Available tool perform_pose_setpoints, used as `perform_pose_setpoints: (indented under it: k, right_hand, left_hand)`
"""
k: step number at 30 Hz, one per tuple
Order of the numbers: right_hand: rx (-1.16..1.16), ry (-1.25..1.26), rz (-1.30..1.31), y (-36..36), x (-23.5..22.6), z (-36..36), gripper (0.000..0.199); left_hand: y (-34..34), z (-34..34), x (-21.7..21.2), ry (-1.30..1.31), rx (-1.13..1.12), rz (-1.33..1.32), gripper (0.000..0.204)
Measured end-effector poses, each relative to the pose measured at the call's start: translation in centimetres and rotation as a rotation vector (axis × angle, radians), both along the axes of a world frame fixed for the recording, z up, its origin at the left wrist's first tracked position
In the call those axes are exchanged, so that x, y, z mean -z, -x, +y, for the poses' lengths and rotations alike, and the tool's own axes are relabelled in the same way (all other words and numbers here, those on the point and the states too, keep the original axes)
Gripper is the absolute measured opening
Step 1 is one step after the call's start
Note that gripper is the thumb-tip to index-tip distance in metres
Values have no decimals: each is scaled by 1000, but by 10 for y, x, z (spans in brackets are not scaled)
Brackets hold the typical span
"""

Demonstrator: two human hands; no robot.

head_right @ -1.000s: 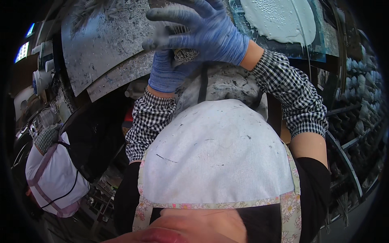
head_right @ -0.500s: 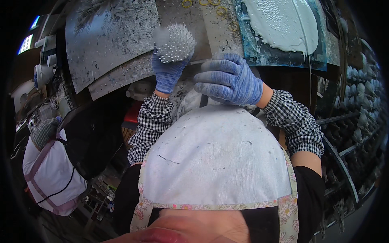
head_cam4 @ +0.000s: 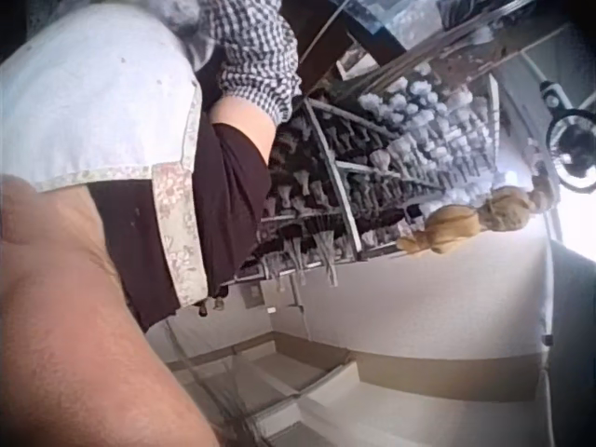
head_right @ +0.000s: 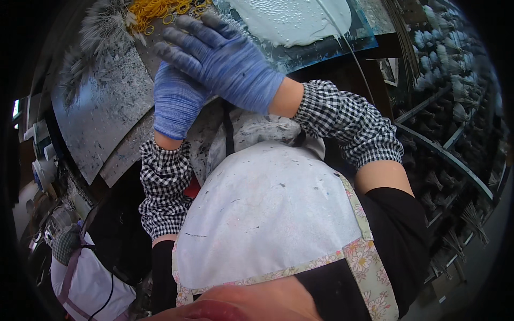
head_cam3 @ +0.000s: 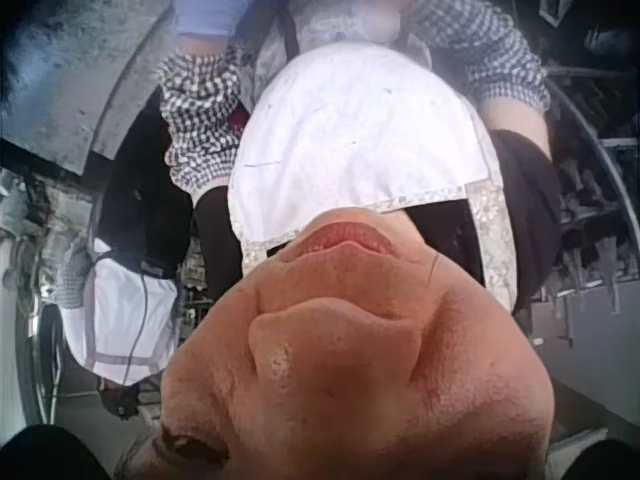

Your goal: The person dips bundles of bristles into white glue on a plate, gathers and aligns loose bristles on the workbench, and binds them into bundles using rubber bands.

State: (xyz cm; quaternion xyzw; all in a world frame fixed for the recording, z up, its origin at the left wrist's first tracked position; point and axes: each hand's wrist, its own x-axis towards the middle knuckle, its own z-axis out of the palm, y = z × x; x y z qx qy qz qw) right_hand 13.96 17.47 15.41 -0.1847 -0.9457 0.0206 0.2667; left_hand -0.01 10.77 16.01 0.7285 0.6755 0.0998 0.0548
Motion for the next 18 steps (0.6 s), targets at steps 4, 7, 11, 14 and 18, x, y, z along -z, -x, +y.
perform_pose_setpoints:
  k: [4, 7, 11, 14, 18]
  right_hand:
    - [237, -9, 16, -34, -17, 47, 70]
    - [-114, 853, 477, -67, -13, 83, 47]
    - [53, 827, 506, -83, -3, 91, 34]
    - [229, 1026, 297, -82, 26, 108, 39]
    - [133, 601, 361, -100, 56, 130, 49]
  left_hand:
    - [-10, 56, -23, 15, 228, -473, 36]
    - [-39, 82, -83, 156, 228, -943, 33]
    - [-52, 134, -68, -179, 221, -351, 36]
    - [-55, 171, -38, -175, 391, -419, 41]
    - [-95, 210, -40, 29, 496, -324, 54]
